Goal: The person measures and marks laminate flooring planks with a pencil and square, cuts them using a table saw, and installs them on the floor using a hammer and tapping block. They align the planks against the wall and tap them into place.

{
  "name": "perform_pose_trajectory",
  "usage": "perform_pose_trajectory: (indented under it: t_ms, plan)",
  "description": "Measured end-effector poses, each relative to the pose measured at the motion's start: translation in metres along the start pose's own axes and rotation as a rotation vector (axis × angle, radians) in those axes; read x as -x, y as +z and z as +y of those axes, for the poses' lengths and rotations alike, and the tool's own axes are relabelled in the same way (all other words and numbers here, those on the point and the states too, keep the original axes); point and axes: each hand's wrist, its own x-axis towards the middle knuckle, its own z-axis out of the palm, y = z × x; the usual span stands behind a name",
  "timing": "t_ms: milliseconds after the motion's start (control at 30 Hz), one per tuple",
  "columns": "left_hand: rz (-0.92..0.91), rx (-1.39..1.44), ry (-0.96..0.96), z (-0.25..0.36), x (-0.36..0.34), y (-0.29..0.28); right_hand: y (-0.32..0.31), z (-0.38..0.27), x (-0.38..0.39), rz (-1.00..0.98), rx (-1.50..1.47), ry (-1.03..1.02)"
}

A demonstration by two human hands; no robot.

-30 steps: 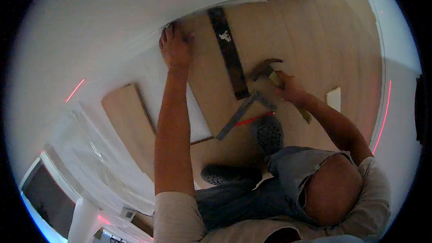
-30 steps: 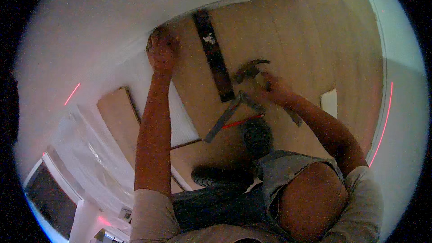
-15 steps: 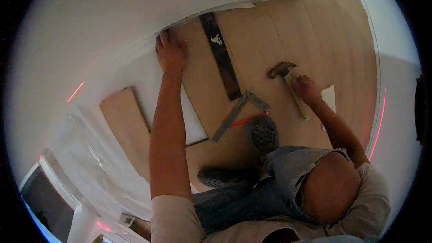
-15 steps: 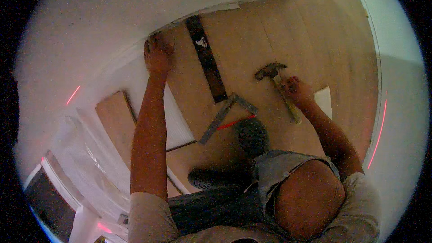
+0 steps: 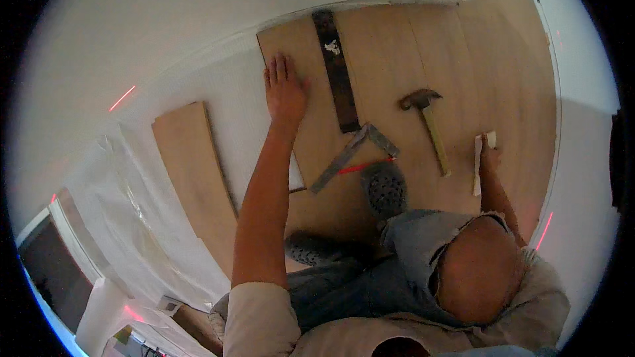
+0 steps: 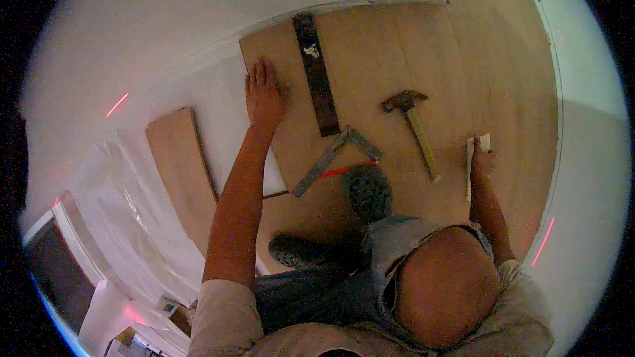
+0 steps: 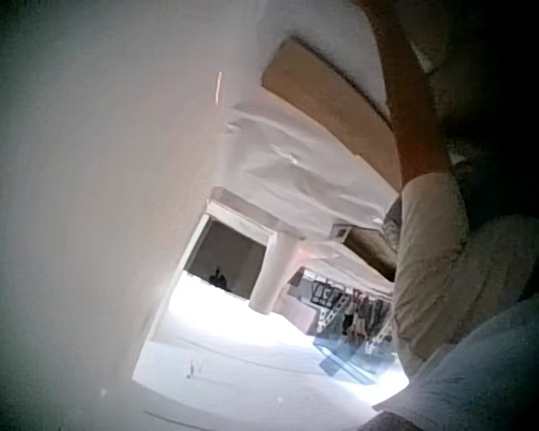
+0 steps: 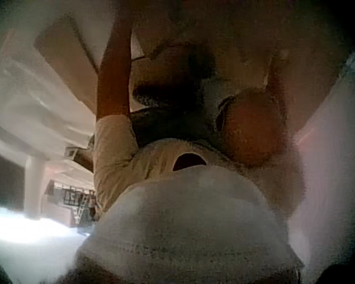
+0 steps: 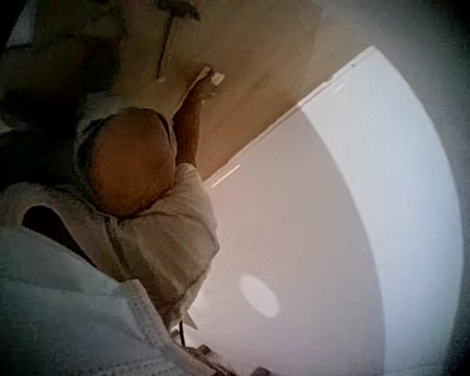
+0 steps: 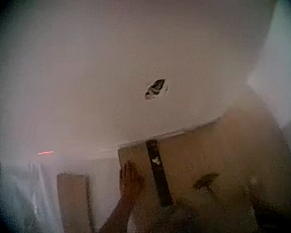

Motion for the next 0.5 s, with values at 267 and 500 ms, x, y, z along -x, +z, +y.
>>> perform_pose_trajectory:
  t_ms: [267,500]
  plan:
    - [0.121,0.175,0.067,-0.013,0.041,-0.002,-0.04,0.073,-0.024,-0.1,0.24,-0.769]
    - [0.071,0.254,0.261,0.052,0.039,-0.046,-0.062,-0.072,0.063,0.073,0.161,-1.214]
